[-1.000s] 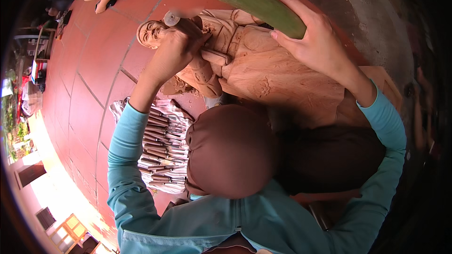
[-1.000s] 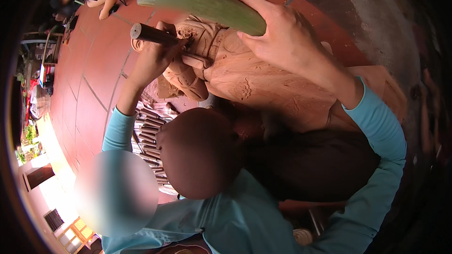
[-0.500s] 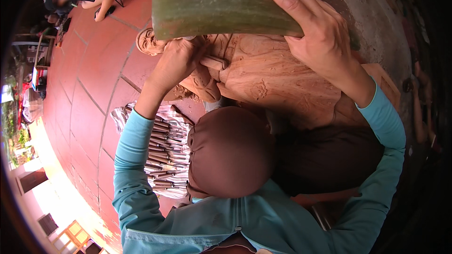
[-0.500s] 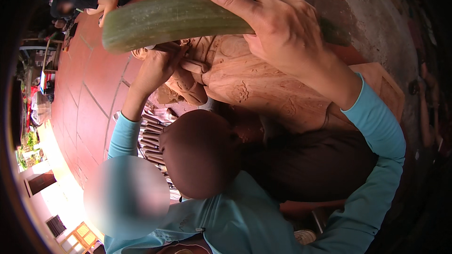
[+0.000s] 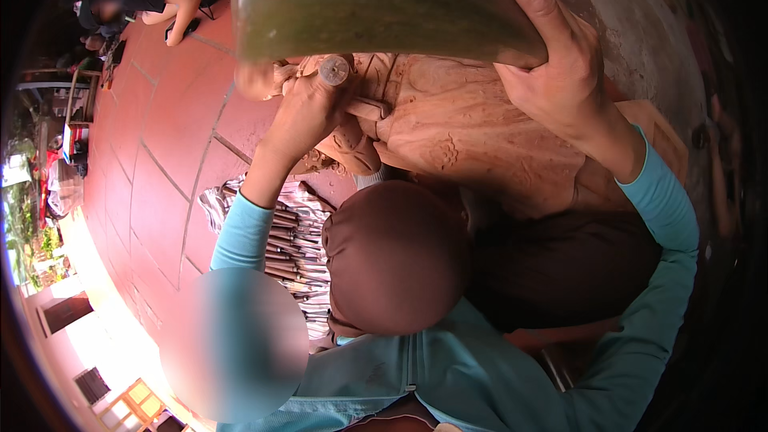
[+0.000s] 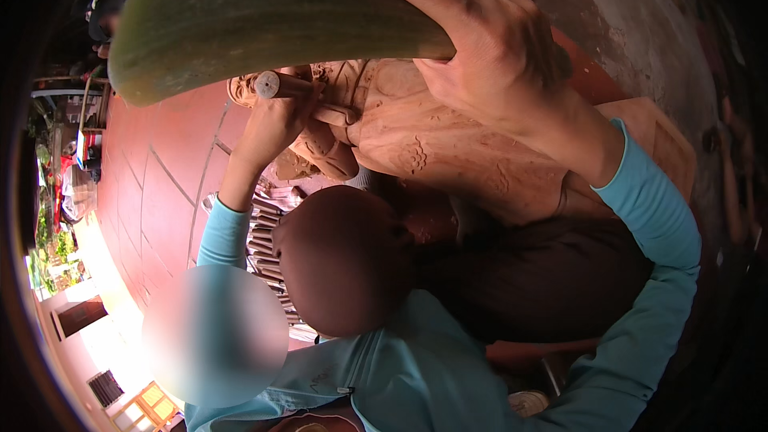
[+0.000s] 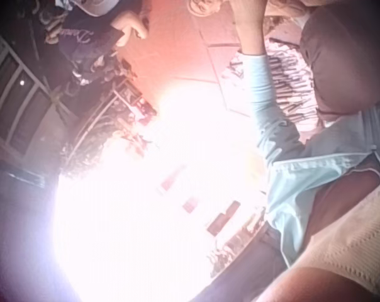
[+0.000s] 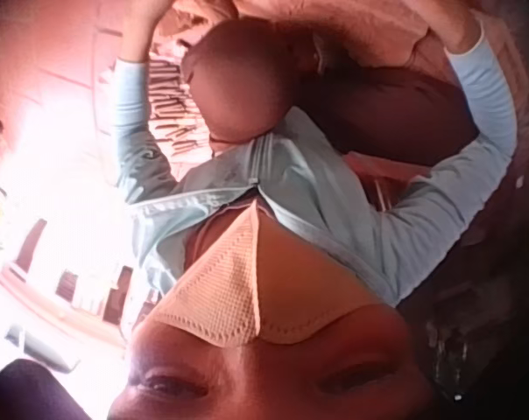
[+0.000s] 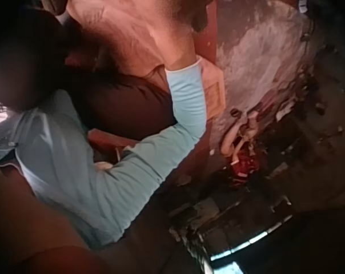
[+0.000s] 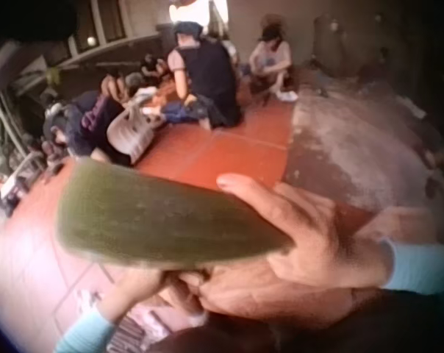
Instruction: The person is carving a wooden sculpture of a standing figure using a chisel and a mallet. They repeatedly strike the chisel with the mallet to shape the wood, focusing on the torso and legs of the figure. The person occasionally switches tools from a set laid out on a cloth nearby.
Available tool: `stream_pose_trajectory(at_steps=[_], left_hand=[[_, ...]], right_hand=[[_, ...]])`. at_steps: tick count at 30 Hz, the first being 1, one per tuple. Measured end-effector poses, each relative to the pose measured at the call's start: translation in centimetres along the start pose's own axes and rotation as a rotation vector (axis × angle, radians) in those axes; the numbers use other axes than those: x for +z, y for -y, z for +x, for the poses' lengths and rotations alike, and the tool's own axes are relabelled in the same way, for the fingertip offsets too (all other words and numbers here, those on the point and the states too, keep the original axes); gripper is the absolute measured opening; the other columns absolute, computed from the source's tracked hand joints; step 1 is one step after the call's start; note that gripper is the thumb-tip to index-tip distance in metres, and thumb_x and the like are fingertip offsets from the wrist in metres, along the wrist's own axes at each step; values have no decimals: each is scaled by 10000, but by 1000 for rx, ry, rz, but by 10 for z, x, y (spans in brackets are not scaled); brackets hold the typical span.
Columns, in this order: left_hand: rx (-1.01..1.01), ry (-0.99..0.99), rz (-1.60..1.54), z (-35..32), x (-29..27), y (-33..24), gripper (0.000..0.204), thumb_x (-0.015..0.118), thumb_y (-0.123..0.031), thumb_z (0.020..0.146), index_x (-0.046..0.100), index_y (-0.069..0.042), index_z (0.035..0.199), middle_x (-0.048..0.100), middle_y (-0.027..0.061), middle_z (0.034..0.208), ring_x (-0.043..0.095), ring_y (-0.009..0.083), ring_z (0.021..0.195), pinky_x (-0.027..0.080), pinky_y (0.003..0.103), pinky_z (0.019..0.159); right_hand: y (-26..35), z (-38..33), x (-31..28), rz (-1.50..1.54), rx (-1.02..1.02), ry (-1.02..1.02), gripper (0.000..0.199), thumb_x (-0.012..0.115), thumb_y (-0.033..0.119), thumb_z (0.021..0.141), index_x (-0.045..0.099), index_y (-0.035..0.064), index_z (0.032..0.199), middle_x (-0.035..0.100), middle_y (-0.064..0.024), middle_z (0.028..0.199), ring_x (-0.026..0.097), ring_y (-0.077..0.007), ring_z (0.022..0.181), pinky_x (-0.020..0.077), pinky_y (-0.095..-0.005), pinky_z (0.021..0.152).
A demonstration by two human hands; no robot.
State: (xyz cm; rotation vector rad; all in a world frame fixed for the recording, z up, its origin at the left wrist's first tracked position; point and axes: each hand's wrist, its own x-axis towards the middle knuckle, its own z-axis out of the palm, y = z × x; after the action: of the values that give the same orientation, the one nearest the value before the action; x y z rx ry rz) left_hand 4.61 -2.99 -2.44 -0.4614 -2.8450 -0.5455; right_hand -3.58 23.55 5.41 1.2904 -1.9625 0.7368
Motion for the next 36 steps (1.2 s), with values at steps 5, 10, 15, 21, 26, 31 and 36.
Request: stream_pose_trajectory(at_steps=[5, 10, 15, 21, 26, 31, 36], left_hand=[[5, 11, -26, -6, -1, -15, 170, 617, -83, 843, 630, -15, 998, 629, 157, 967, 609, 350, 867, 484, 418, 737], [-162, -76, -539, -16, 0, -1, 132, 616, -92, 901, 579, 11, 975, 581, 80, 813, 581, 153, 763, 471, 287, 676], [-254, -76, -373, -5, -7, 13, 133, 618, -97, 907, 586, 25, 950, 602, 55, 807, 563, 110, 743, 465, 264, 661], [-193, -99, -408, -5, 5, 21, 202, 626, -98, 900, 615, 5, 1072, 665, 82, 934, 613, 131, 844, 488, 268, 733], [-212, -86, -419, -4, 7, 20, 188, 640, -118, 886, 613, 2, 1028, 656, 96, 901, 613, 180, 833, 491, 318, 735], [-65, -150, -214, -4, 0, 12, 164, 656, -116, 857, 581, -14, 961, 637, 137, 878, 628, 311, 810, 483, 384, 711], [-7, -148, -203, 0, 3, 5, 109, 657, -76, 835, 585, -8, 881, 597, 137, 873, 589, 309, 781, 464, 387, 686]], right_hand=[[0, -1, -13, -326, -151, 235, 837, 699, -80, 549, 540, 249, 1302, 539, -21, 770, 536, -206, 587, 489, -321, 553], [-1, -8, 1, -47, 26, 83, 837, 678, -98, 553, 540, 250, 1303, 522, -14, 752, 532, -190, 604, 481, -336, 556], [7, 0, -4, 45, 62, 21, 791, 689, -6, 662, 471, 319, 1349, 533, -30, 719, 584, -228, 567, 544, -356, 557], [13, 0, -8, 8, 63, 99, 807, 697, -3, 660, 459, 322, 1360, 505, -25, 697, 563, -217, 538, 545, -345, 544], [12, -1, -2, 44, 67, 40, 802, 704, 17, 671, 454, 337, 1362, 497, -12, 701, 562, -206, 545, 536, -347, 544], [14, 16, -10, 178, 9, 67, 612, 717, 128, 792, 462, 6, 1334, 590, -91, 808, 597, -196, 623, 532, -315, 579], [-4, 6, 2, 35, -34, -57, 707, 712, 38, 701, 455, 107, 1356, 574, -71, 803, 577, -205, 611, 519, -327, 563]])
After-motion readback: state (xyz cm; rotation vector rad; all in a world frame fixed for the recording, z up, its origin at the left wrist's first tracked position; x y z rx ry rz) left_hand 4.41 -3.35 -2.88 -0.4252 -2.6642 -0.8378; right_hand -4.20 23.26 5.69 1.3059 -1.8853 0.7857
